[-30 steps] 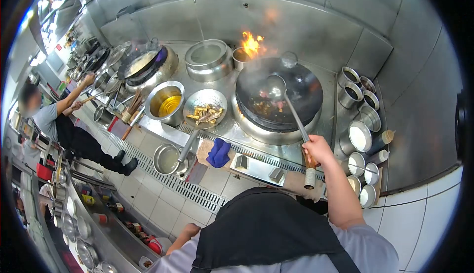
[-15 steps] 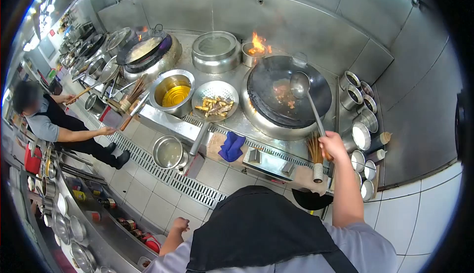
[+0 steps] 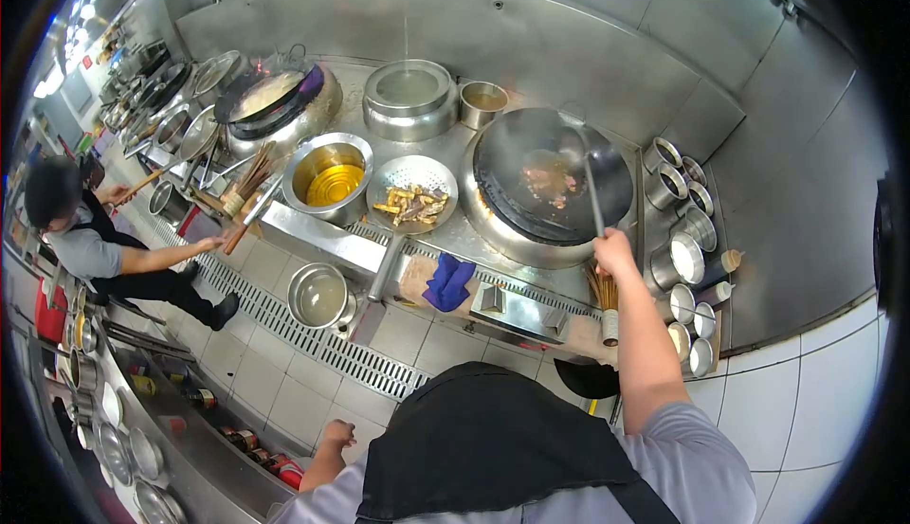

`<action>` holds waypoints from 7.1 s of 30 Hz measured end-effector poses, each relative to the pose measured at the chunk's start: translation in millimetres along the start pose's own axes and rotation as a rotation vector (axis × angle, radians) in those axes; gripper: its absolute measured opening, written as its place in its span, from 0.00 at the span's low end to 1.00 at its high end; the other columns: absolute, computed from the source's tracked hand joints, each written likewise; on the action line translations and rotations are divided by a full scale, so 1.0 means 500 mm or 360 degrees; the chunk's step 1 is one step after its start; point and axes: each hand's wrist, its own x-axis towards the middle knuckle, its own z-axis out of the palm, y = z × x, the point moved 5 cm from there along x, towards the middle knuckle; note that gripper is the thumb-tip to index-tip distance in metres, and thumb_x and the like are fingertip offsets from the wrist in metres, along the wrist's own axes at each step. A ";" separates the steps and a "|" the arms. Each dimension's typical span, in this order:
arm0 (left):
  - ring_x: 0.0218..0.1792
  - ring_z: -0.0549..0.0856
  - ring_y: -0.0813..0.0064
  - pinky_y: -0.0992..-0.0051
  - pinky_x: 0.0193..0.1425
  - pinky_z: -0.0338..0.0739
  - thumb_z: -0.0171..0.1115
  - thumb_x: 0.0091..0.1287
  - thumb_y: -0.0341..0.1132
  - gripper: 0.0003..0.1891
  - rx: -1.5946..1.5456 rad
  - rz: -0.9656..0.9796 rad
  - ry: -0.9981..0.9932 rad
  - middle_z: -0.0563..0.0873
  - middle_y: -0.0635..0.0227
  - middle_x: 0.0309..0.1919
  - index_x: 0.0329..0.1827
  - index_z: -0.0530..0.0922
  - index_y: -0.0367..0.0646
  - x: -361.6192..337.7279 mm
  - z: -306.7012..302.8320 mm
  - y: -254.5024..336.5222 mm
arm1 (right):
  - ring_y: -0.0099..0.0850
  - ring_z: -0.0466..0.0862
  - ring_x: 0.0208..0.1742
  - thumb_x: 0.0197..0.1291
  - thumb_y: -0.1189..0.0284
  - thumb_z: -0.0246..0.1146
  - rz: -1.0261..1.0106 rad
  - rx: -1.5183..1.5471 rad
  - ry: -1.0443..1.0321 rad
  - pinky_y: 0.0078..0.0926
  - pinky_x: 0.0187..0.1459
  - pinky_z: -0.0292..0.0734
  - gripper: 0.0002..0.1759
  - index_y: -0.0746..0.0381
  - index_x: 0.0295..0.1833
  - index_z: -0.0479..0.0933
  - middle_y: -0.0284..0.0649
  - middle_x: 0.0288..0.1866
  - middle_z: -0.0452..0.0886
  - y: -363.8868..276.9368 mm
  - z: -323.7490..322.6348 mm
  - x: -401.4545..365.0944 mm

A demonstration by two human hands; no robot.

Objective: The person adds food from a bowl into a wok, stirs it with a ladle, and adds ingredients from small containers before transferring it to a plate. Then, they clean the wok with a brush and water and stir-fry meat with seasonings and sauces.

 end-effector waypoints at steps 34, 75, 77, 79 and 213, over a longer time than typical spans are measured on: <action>0.40 0.82 0.51 0.58 0.47 0.76 0.55 0.64 0.36 0.11 0.0879 0.1720 0.1280 0.82 0.53 0.36 0.35 0.80 0.37 0.119 -0.292 1.360 | 0.54 0.81 0.42 0.53 0.71 0.57 -0.0393 -0.1041 -0.0116 0.48 0.46 0.76 0.23 0.62 0.57 0.73 0.57 0.38 0.82 0.068 -0.203 -0.127; 0.37 0.83 0.58 0.63 0.43 0.77 0.58 0.63 0.37 0.09 0.0105 0.0952 0.0860 0.82 0.59 0.33 0.36 0.79 0.40 -0.088 -0.211 0.861 | 0.56 0.78 0.50 0.52 0.71 0.55 -0.0571 -0.0643 -0.0125 0.46 0.51 0.74 0.21 0.65 0.53 0.76 0.61 0.44 0.80 -0.018 -0.068 -0.067; 0.37 0.83 0.58 0.62 0.42 0.77 0.58 0.64 0.37 0.09 0.0061 0.0875 0.0890 0.82 0.59 0.33 0.36 0.79 0.41 -0.093 -0.221 0.827 | 0.48 0.82 0.36 0.51 0.73 0.57 -0.0638 -0.0488 -0.0173 0.38 0.42 0.77 0.18 0.68 0.48 0.76 0.53 0.31 0.81 -0.025 -0.080 -0.135; 0.37 0.82 0.57 0.62 0.42 0.76 0.58 0.64 0.38 0.09 0.0063 0.0873 0.0869 0.82 0.59 0.32 0.35 0.79 0.41 -0.098 -0.226 0.801 | 0.25 0.73 0.14 0.53 0.78 0.57 -0.0039 0.0349 -0.0642 0.25 0.14 0.66 0.11 0.67 0.43 0.76 0.34 0.19 0.72 0.021 -0.074 -0.143; 0.37 0.83 0.52 0.60 0.41 0.77 0.59 0.61 0.37 0.10 -0.0012 0.0665 0.0563 0.84 0.52 0.32 0.33 0.81 0.38 -0.061 -0.263 0.563 | 0.53 0.82 0.40 0.53 0.73 0.58 -0.0147 -0.0826 0.0231 0.43 0.42 0.77 0.26 0.60 0.61 0.73 0.56 0.37 0.82 0.042 -0.147 -0.331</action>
